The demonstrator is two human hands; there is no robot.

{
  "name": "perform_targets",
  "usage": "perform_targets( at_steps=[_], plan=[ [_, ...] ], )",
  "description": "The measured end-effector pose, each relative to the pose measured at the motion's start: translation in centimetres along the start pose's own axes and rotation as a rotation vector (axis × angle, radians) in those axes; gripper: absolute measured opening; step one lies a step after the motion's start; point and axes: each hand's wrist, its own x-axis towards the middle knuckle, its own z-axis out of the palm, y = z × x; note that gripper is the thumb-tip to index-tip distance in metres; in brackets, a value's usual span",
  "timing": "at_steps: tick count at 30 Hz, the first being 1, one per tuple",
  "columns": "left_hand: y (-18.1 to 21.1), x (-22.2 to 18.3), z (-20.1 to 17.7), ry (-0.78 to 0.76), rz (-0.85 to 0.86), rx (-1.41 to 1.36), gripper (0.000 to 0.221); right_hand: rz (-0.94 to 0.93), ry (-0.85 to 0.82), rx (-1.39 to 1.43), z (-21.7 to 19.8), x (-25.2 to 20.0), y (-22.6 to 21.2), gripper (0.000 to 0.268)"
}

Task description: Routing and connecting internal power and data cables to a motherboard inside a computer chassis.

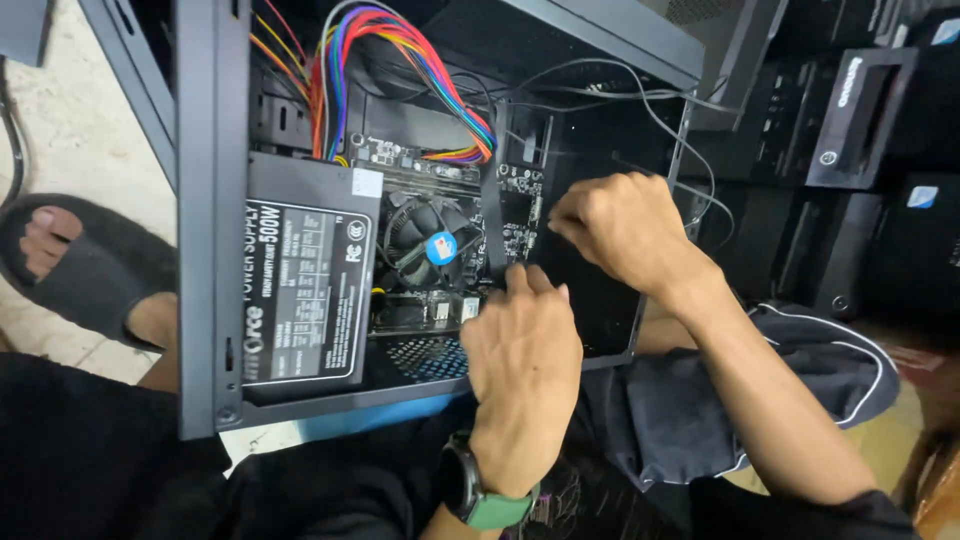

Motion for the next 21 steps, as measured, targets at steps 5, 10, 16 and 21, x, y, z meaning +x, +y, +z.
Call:
perform_targets(
  at_steps=[5, 10, 16, 21],
  plan=[
    [-0.5, 1.0, -2.0, 0.096, -0.031, -0.303, 0.019, -0.190, 0.096, 0.496, -4.2, -1.6, -1.6, 0.011],
    [-1.0, 1.9, -3.8, -0.177, -0.095, -0.525, 0.037, -0.188, 0.205, 0.705, -4.3, -3.5, -0.7, 0.008],
    [-1.3, 1.6, -3.5, -0.054, 0.028, -0.644, 0.027, -0.114, 0.186, 0.823, -4.7, -4.9, -0.1, 0.009],
    [-1.7, 1.3, -3.1, 0.036, 0.173, -0.696, 0.025, -0.009, 0.084, 0.894, -5.7, -5.6, 0.2, 0.010]
  ],
)
